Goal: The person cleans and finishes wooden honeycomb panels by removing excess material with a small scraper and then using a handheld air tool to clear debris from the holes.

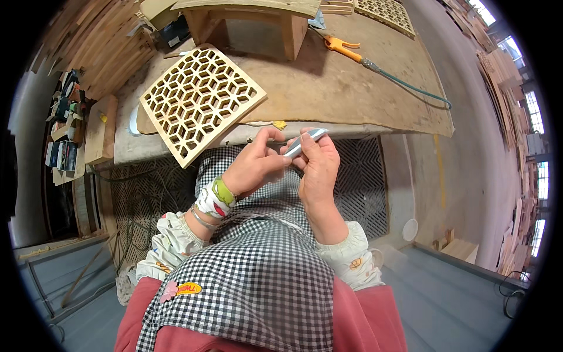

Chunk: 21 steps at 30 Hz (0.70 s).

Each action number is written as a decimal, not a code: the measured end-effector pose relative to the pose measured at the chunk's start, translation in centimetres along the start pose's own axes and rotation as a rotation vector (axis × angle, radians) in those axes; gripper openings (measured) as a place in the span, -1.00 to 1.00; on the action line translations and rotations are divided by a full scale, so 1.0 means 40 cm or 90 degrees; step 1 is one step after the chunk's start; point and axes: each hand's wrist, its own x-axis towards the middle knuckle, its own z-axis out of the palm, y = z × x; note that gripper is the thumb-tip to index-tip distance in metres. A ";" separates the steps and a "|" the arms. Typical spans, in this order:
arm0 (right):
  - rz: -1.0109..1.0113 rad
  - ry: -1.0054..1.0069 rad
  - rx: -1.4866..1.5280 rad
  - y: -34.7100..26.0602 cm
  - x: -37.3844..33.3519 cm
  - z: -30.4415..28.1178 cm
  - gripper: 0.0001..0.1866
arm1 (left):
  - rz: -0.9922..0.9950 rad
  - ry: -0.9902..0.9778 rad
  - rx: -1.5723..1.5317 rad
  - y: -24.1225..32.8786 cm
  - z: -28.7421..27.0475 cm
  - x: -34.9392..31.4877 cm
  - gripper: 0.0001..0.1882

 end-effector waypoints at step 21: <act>0.011 -0.024 0.035 -0.111 0.130 0.062 -0.78 | 0.046 0.105 0.189 -0.002 -0.057 -0.100 -0.65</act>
